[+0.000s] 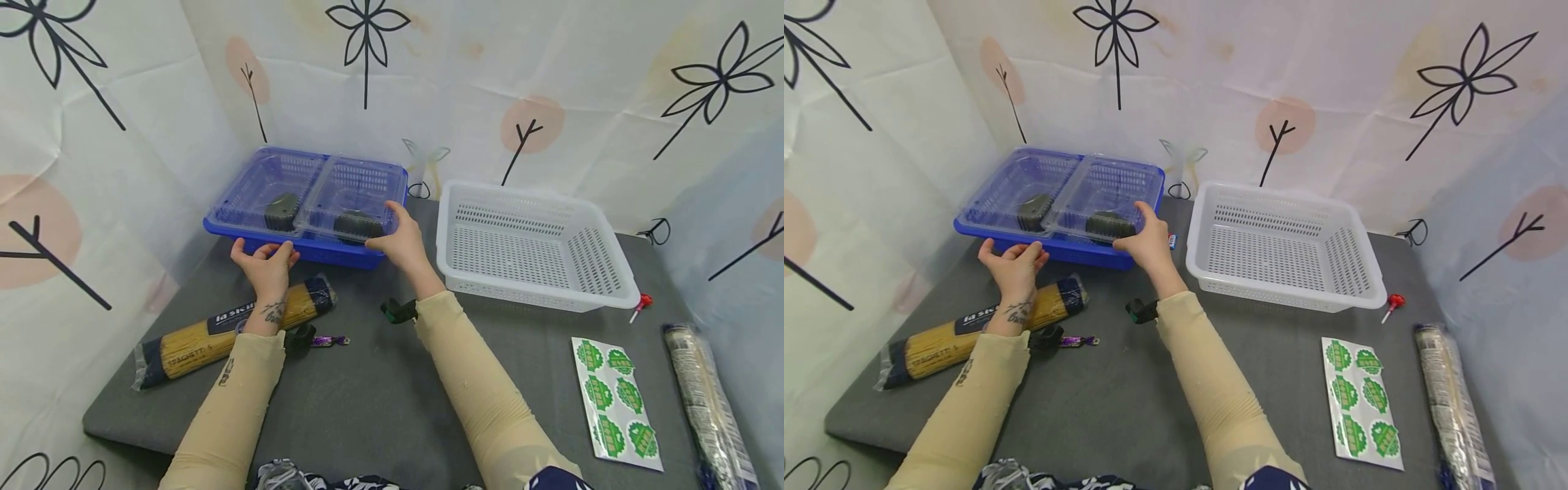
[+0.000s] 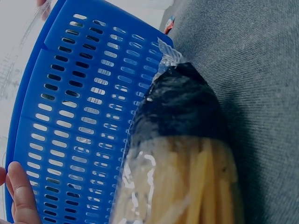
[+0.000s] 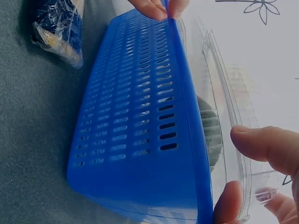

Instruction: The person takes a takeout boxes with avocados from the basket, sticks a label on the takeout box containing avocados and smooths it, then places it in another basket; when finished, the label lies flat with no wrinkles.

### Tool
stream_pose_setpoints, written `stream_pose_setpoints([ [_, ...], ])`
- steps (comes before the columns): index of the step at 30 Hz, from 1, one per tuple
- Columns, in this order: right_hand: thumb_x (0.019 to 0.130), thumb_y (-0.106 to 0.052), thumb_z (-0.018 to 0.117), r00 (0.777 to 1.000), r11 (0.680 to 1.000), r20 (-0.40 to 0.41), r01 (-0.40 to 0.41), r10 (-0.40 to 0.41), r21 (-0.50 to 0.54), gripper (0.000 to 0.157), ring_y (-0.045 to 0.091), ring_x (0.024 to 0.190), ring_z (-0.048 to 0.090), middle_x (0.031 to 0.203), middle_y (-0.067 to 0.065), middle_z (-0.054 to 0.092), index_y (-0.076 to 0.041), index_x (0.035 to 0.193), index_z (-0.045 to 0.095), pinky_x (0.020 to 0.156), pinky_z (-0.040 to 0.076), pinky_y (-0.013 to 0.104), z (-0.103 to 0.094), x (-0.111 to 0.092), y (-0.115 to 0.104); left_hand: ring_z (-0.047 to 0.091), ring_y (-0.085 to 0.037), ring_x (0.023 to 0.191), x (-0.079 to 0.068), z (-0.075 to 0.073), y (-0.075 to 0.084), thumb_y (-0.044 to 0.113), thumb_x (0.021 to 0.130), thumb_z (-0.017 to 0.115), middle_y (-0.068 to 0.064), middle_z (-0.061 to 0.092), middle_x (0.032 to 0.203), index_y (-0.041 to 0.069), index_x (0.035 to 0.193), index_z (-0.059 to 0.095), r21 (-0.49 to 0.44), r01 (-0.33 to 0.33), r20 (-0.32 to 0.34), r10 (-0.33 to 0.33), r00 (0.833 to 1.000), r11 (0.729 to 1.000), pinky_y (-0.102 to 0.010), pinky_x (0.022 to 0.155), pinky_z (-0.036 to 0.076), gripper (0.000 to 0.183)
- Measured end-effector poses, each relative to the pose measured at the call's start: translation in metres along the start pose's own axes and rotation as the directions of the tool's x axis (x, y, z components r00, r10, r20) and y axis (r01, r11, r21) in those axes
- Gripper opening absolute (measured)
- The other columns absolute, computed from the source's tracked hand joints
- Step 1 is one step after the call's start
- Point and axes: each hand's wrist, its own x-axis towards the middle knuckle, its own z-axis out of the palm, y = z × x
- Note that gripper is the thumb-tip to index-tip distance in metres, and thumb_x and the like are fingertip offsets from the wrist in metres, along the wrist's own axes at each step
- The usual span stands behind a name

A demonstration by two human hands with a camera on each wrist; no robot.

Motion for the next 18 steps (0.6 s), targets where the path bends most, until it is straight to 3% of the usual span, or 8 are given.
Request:
stream_pose_setpoints([
  [7, 0.062, -0.003, 0.076, 1.0, 0.989, 0.004, -0.007, 0.007, 0.146, 0.072, 0.023, 0.126, 0.026, 0.138, 0.003, 0.028, -0.021, 0.123, 0.041, 0.078, 0.045, 0.037, -0.001, -0.0003, 0.0014, 0.057, -0.026, 0.064, 0.0001, 0.0002, 0.0002, 0.014, 0.062, 0.078, -0.008, 0.045, 0.083, 0.035, 0.125, 0.016, 0.004, -0.001, 0.003, 0.001, 1.0, 1.0, -0.039, 0.069, 0.051, 0.091],
  [18, 0.063, -0.007, 0.076, 0.999, 0.979, 0.001, 0.049, -0.051, 0.2, 0.061, 0.02, 0.124, 0.025, 0.138, 0.004, 0.021, -0.025, 0.111, 0.043, 0.072, 0.045, 0.034, -0.007, -0.0045, -0.0057, 0.058, -0.026, 0.066, 0.0041, -0.0018, -0.0026, 0.014, 0.063, 0.078, -0.007, 0.046, 0.084, 0.035, 0.125, 0.015, 0.015, 0.009, 0.014, -0.009, 1.0, 1.0, -0.04, 0.071, 0.05, 0.091],
])
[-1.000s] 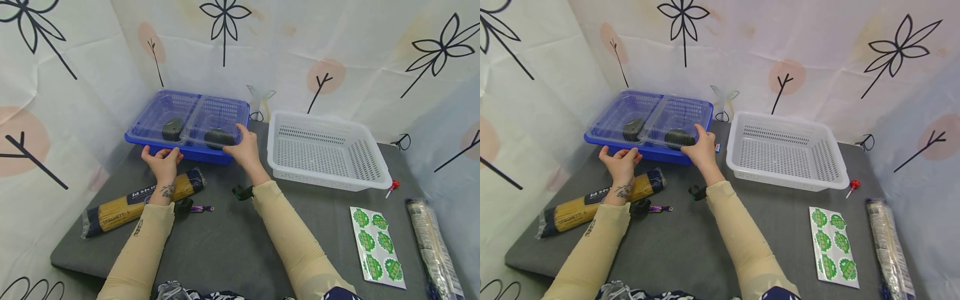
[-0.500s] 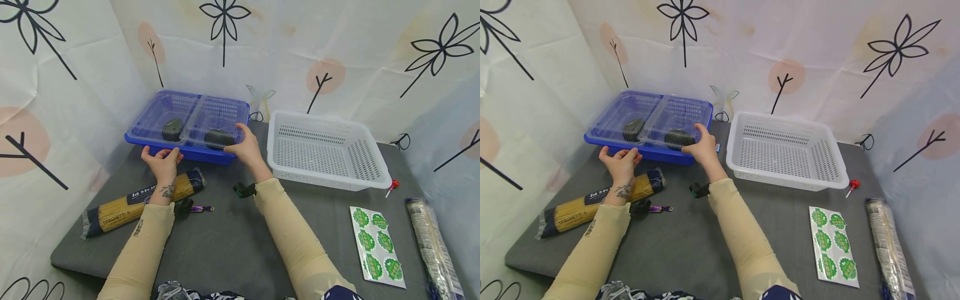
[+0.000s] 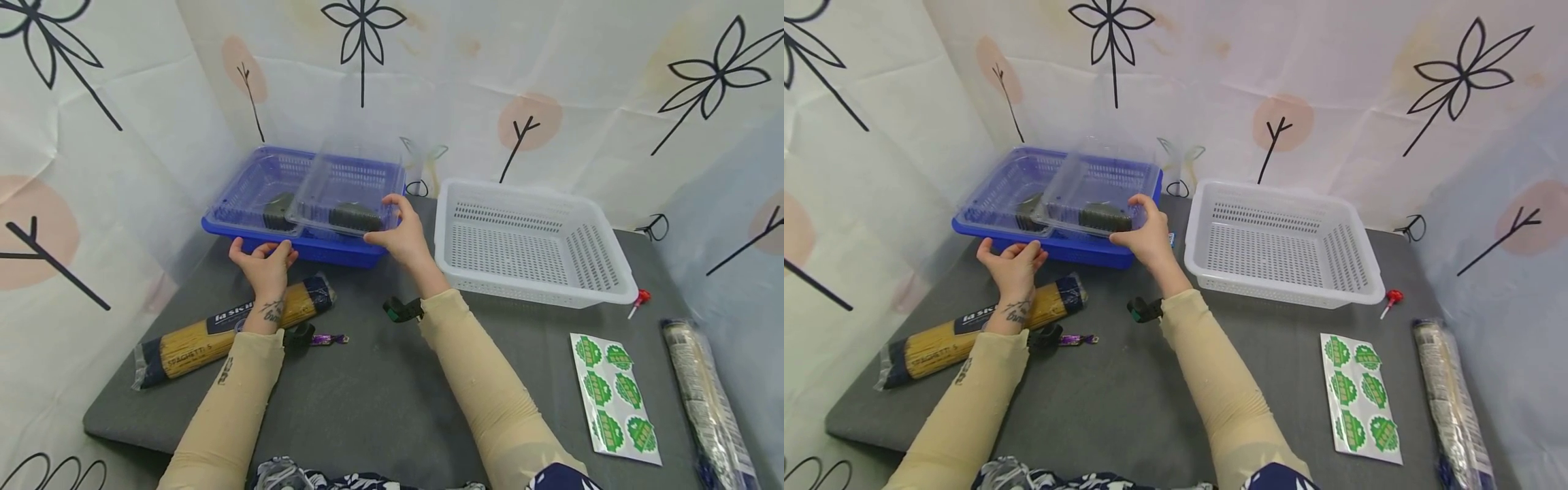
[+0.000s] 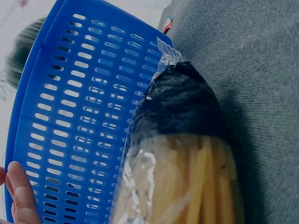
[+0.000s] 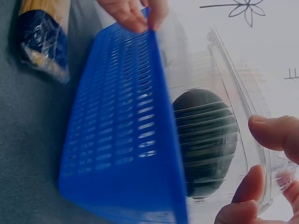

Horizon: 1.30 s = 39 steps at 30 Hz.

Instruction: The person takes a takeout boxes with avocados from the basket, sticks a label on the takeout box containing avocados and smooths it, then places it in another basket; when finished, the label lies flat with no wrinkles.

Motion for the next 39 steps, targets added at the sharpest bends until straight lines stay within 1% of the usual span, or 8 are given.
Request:
stream_pose_setpoints([
  [4, 0.064, -0.006, 0.075, 1.0, 1.0, 0.022, 0.009, -0.009, 0.026, 0.061, 0.029, 0.094, 0.05, 0.135, 0.005, 0.024, -0.027, 0.111, 0.042, 0.063, 0.045, 0.034, -0.006, -0.009, -0.008, 0.058, -0.027, 0.067, 0.001, -0.002, -0.003, 0.014, 0.063, 0.078, -0.007, 0.046, 0.084, 0.036, 0.124, 0.015, -0.003, 0.004, 0.005, -0.004, 1.0, 1.0, -0.04, 0.071, 0.05, 0.09],
  [8, 0.066, -0.004, 0.074, 0.998, 0.998, 0.065, 0.002, -0.006, 0.062, 0.065, 0.03, 0.064, 0.054, 0.136, 0.009, 0.024, -0.024, 0.117, 0.04, 0.064, 0.047, 0.039, -0.015, -0.02, -0.013, 0.057, -0.027, 0.067, 0.002, -0.002, -0.002, 0.015, 0.063, 0.078, -0.007, 0.046, 0.083, 0.037, 0.124, 0.015, -0.011, 0.013, 0.006, -0.012, 1.0, 1.0, -0.04, 0.072, 0.05, 0.09],
  [15, 0.066, -0.005, 0.075, 0.995, 0.998, 0.1, 0.013, -0.019, 0.065, 0.067, 0.017, 0.056, 0.045, 0.136, 0.009, 0.022, -0.024, 0.119, 0.039, 0.061, 0.046, 0.038, -0.032, -0.053, -0.017, 0.054, -0.024, 0.063, 0.002, 0.002, -0.001, 0.012, 0.063, 0.077, -0.008, 0.044, 0.083, 0.036, 0.124, 0.015, -0.027, 0.022, 0.004, -0.022, 1.0, 0.999, -0.041, 0.07, 0.05, 0.09],
  [22, 0.066, -0.002, 0.073, 0.992, 0.996, 0.11, 0.054, -0.062, 0.077, 0.066, 0.016, 0.053, 0.045, 0.131, 0.009, 0.023, -0.02, 0.118, 0.039, 0.052, 0.043, 0.031, -0.043, -0.098, -0.013, 0.051, -0.017, 0.06, 0.005, 0.001, 0.0, 0.018, 0.064, 0.077, -0.005, 0.046, 0.082, 0.035, 0.124, 0.015, 0.075, 0.006, -0.021, -0.005, 1.0, 0.997, -0.027, 0.055, 0.048, 0.088],
  [29, 0.062, 0.005, 0.073, 0.992, 0.995, 0.111, 0.041, -0.051, 0.09, 0.066, 0.012, 0.051, 0.045, 0.128, 0.008, 0.025, -0.02, 0.114, 0.04, 0.049, 0.043, 0.028, -0.051, -0.14, -0.005, 0.057, -0.024, 0.062, 0.0, 0.012, 0.013, 0.007, 0.068, 0.073, -0.008, 0.046, 0.082, 0.031, 0.124, 0.013, 0.014, 0.062, -0.001, -0.062, 0.998, 0.998, -0.035, 0.066, 0.052, 0.086],
  [33, 0.063, 0.005, 0.072, 0.99, 0.998, 0.138, 0.019, -0.027, 0.056, 0.066, 0.009, 0.045, 0.042, 0.093, 0.009, 0.048, -0.018, 0.116, 0.039, 0.045, 0.039, 0.024, -0.056, -0.168, -0.006, 0.058, -0.027, 0.064, 0.011, 0.003, -0.002, 0.009, 0.066, 0.075, -0.008, 0.046, 0.082, 0.035, 0.123, 0.013, -0.016, 0.07, 0.021, -0.07, 0.997, 0.997, -0.038, 0.068, 0.051, 0.088],
  [36, 0.064, 0.006, 0.071, 0.987, 0.998, 0.159, 0.025, -0.035, 0.064, 0.067, 0.008, 0.044, 0.041, 0.06, 0.007, 0.045, -0.014, 0.118, 0.037, 0.043, 0.038, 0.021, -0.059, -0.189, -0.003, 0.058, -0.029, 0.067, 0.018, -0.002, -0.012, 0.012, 0.063, 0.077, -0.009, 0.045, 0.085, 0.038, 0.123, 0.013, -0.054, 0.074, 0.037, -0.072, 0.997, 0.996, -0.041, 0.072, 0.05, 0.091],
  [39, 0.064, 0.006, 0.072, 0.982, 0.996, 0.174, 0.055, -0.067, 0.076, 0.069, 0.009, 0.047, 0.046, 0.058, 0.007, 0.048, -0.013, 0.119, 0.035, 0.044, 0.041, 0.022, -0.061, -0.205, 0.013, 0.057, -0.027, 0.067, 0.017, 0.0, -0.01, 0.013, 0.062, 0.078, -0.009, 0.044, 0.086, 0.039, 0.123, 0.012, -0.064, 0.087, 0.043, -0.084, 0.996, 0.994, -0.042, 0.074, 0.049, 0.094],
])
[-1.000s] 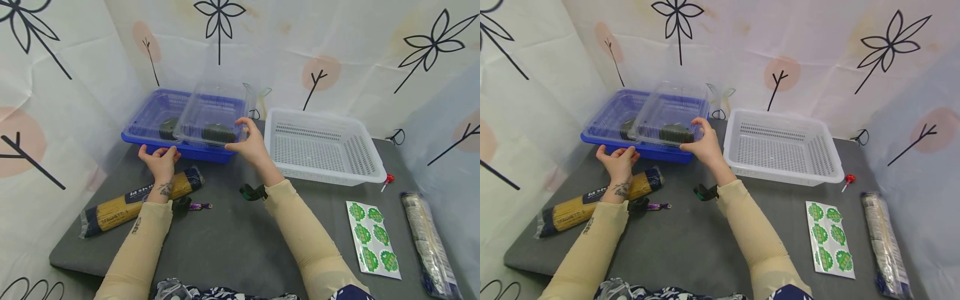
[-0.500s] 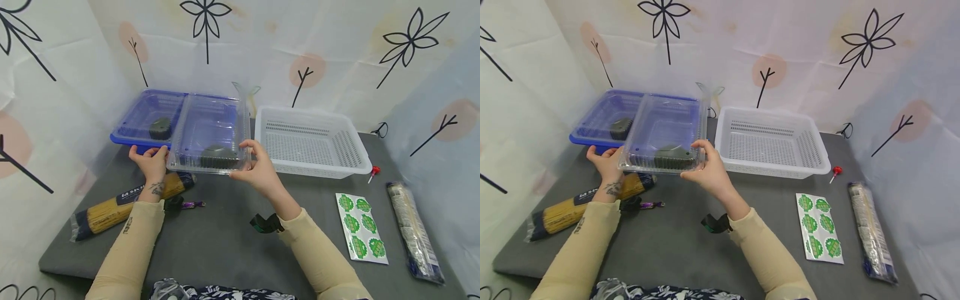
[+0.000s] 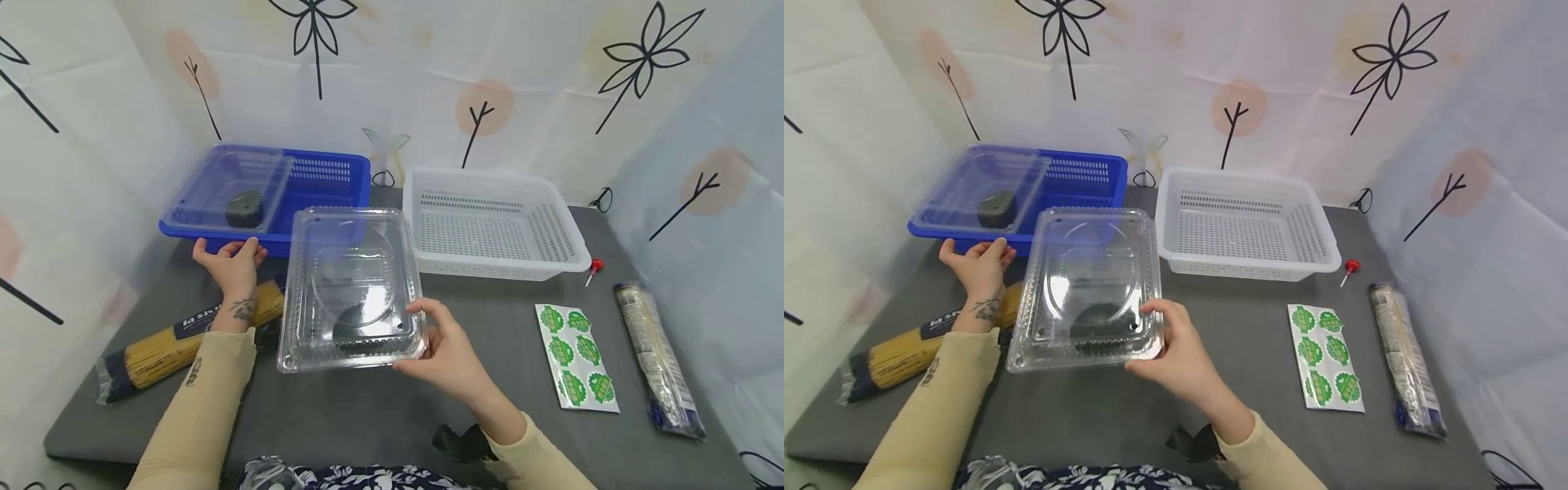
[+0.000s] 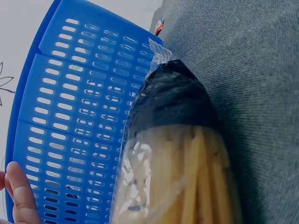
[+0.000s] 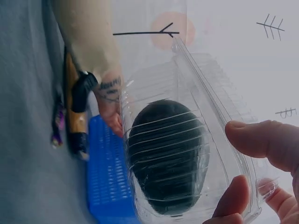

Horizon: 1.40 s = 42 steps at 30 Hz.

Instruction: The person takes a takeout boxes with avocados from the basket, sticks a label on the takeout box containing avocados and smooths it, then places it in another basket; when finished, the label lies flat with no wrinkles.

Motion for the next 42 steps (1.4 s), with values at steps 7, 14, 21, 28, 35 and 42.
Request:
stream_pose_setpoints([
  [7, 0.063, 0.007, 0.072, 0.999, 0.997, 0.021, 0.047, -0.048, 0.064, 0.069, 0.006, 0.057, 0.05, 0.086, 0.015, 0.047, -0.01, 0.119, 0.035, 0.046, 0.045, 0.024, -0.002, -0.034, 0.029, 0.057, -0.025, 0.066, -0.007, 0.005, 0.009, 0.013, 0.061, 0.078, -0.007, 0.043, 0.087, 0.038, 0.123, 0.012, -0.001, 0.021, -0.001, -0.021, 1.0, 1.0, -0.04, 0.075, 0.049, 0.095],
  [14, 0.062, 0.009, 0.071, 0.998, 0.995, 0.0, 0.068, -0.068, 0.066, 0.069, 0.002, 0.055, 0.047, 0.089, 0.016, 0.042, -0.005, 0.118, 0.034, 0.043, 0.044, 0.022, -0.009, -0.059, 0.057, 0.057, -0.024, 0.066, -0.007, 0.005, 0.01, 0.013, 0.061, 0.079, -0.007, 0.043, 0.087, 0.038, 0.123, 0.012, 0.0, 0.034, -0.004, -0.034, 0.999, 0.999, -0.039, 0.075, 0.049, 0.095],
  [21, 0.062, 0.007, 0.072, 0.997, 0.999, -0.075, 0.005, -0.001, 0.051, 0.07, 0.002, 0.049, 0.044, 0.062, 0.001, 0.046, -0.005, 0.119, 0.032, 0.04, 0.042, 0.021, -0.016, -0.075, 0.084, 0.058, -0.024, 0.066, -0.002, 0.003, 0.008, 0.012, 0.062, 0.078, -0.008, 0.044, 0.089, 0.037, 0.123, 0.011, 0.021, 0.044, 0.002, -0.044, 0.999, 0.999, -0.039, 0.075, 0.049, 0.094],
  [28, 0.06, 0.01, 0.071, 0.99, 0.998, -0.14, -0.005, 0.013, 0.055, 0.072, 0.001, 0.046, 0.039, 0.06, -0.001, 0.045, -0.004, 0.118, 0.031, 0.037, 0.036, 0.019, -0.022, -0.078, 0.098, 0.054, -0.018, 0.081, -0.048, 0.02, 0.043, 0.019, 0.069, 0.073, -0.005, 0.034, 0.106, 0.033, 0.128, 0.01, 0.275, 0.15, 0.038, -0.166, 0.985, 0.95, -0.033, 0.076, 0.049, 0.087],
  [35, 0.059, 0.01, 0.072, 0.988, 0.999, -0.156, -0.006, 0.011, 0.034, 0.073, 0.001, 0.046, 0.038, 0.06, 0.0, 0.042, -0.005, 0.118, 0.032, 0.037, 0.036, 0.02, -0.025, -0.077, 0.1, 0.053, -0.017, 0.091, -0.149, 0.046, 0.077, 0.016, 0.082, 0.061, -0.014, 0.04, 0.117, 0.011, 0.13, 0.027, 0.651, -0.159, 0.556, -0.323, 0.766, 0.742, -0.027, 0.07, 0.048, 0.06],
  [42, 0.057, 0.009, 0.073, 0.985, 1.0, -0.175, -0.002, 0.006, 0.023, 0.073, 0.001, 0.05, 0.04, 0.102, 0.011, 0.031, -0.006, 0.119, 0.036, 0.039, 0.036, 0.018, -0.024, -0.075, 0.096, 0.053, -0.027, 0.097, -0.205, 0.037, 0.058, 0.029, 0.075, 0.068, -0.015, 0.033, 0.13, 0.022, 0.131, 0.032, 0.7, -0.174, 0.672, -0.556, 0.489, 0.693, -0.033, 0.066, 0.049, 0.067],
])
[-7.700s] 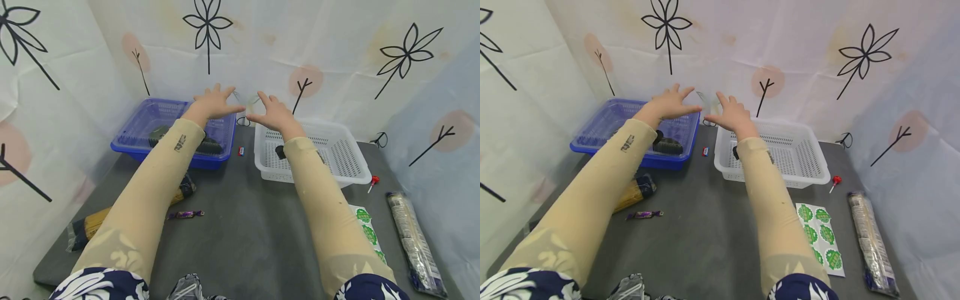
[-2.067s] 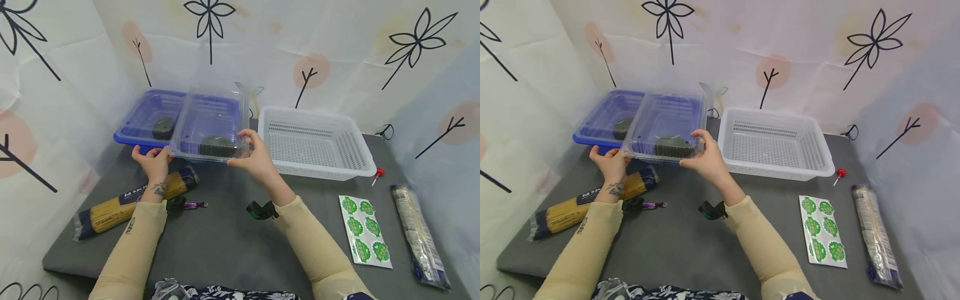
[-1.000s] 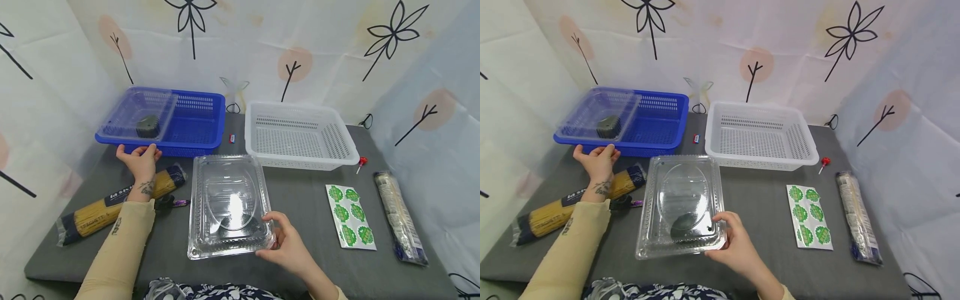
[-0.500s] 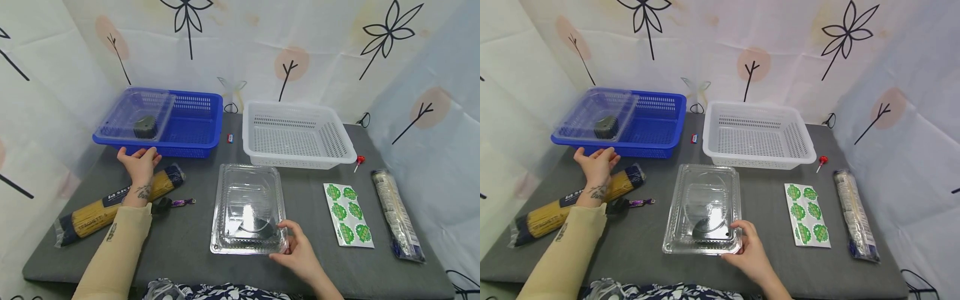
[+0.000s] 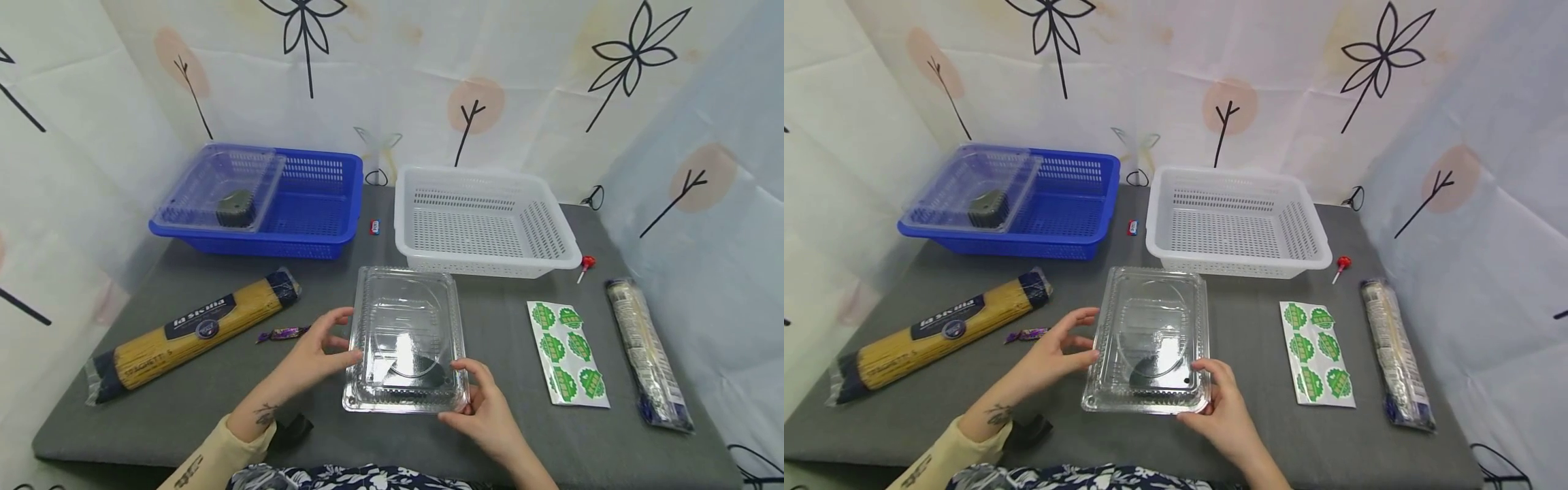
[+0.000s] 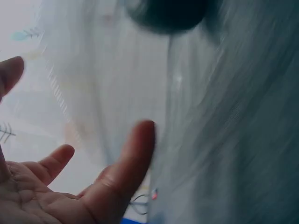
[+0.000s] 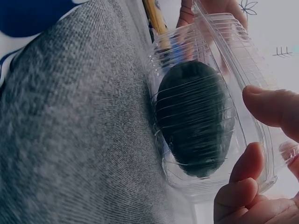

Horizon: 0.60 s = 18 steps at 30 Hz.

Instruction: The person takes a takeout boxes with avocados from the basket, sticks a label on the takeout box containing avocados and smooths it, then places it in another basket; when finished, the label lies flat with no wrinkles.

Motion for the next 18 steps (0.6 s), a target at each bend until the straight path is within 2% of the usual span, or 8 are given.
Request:
stream_pose_setpoints([
  [3, 0.057, 0.009, 0.074, 1.0, 1.0, -0.009, -0.002, 0.002, -0.005, 0.074, 0.0, 0.051, 0.04, 0.106, 0.012, 0.03, -0.006, 0.119, 0.037, 0.039, 0.036, 0.018, 0.001, 0.0, -0.002, 0.055, -0.027, 0.089, -0.002, 0.01, -0.004, 0.023, 0.073, 0.07, -0.015, 0.036, 0.127, 0.019, 0.129, 0.035, -0.075, -0.005, 0.011, 0.006, 1.0, 0.997, -0.032, 0.059, 0.05, 0.066],
  [7, 0.057, 0.008, 0.074, 1.0, 1.0, -0.014, -0.005, 0.005, -0.006, 0.074, 0.0, 0.051, 0.04, 0.106, 0.011, 0.03, -0.006, 0.119, 0.037, 0.039, 0.035, 0.018, 0.001, 0.0, -0.003, 0.058, -0.026, 0.082, -0.002, 0.015, -0.009, 0.018, 0.074, 0.07, -0.016, 0.037, 0.125, 0.015, 0.128, 0.036, -0.171, -0.012, 0.02, 0.016, 1.0, 0.985, -0.034, 0.055, 0.051, 0.064],
  [14, 0.057, 0.007, 0.074, 0.999, 0.999, -0.012, -0.046, 0.046, -0.005, 0.075, 0.001, 0.051, 0.039, 0.11, 0.009, 0.028, -0.009, 0.121, 0.038, 0.039, 0.035, 0.017, 0.001, 0.001, -0.002, 0.058, -0.023, 0.081, -0.004, 0.017, -0.011, 0.016, 0.074, 0.069, -0.015, 0.037, 0.125, 0.016, 0.129, 0.036, -0.199, 0.006, -0.001, -0.006, 1.0, 0.98, -0.035, 0.056, 0.052, 0.064],
  [18, 0.058, 0.002, 0.076, 0.997, 0.996, -0.051, -0.067, 0.063, -0.067, 0.076, 0.005, 0.061, 0.051, 0.116, 0.007, 0.037, -0.012, 0.124, 0.041, 0.048, 0.041, 0.021, -0.003, -0.002, -0.004, 0.057, -0.023, 0.082, -0.004, 0.018, -0.011, 0.014, 0.075, 0.068, -0.017, 0.036, 0.125, 0.013, 0.129, 0.036, -0.211, -0.002, -0.002, 0.002, 1.0, 0.977, -0.035, 0.056, 0.052, 0.063],
])
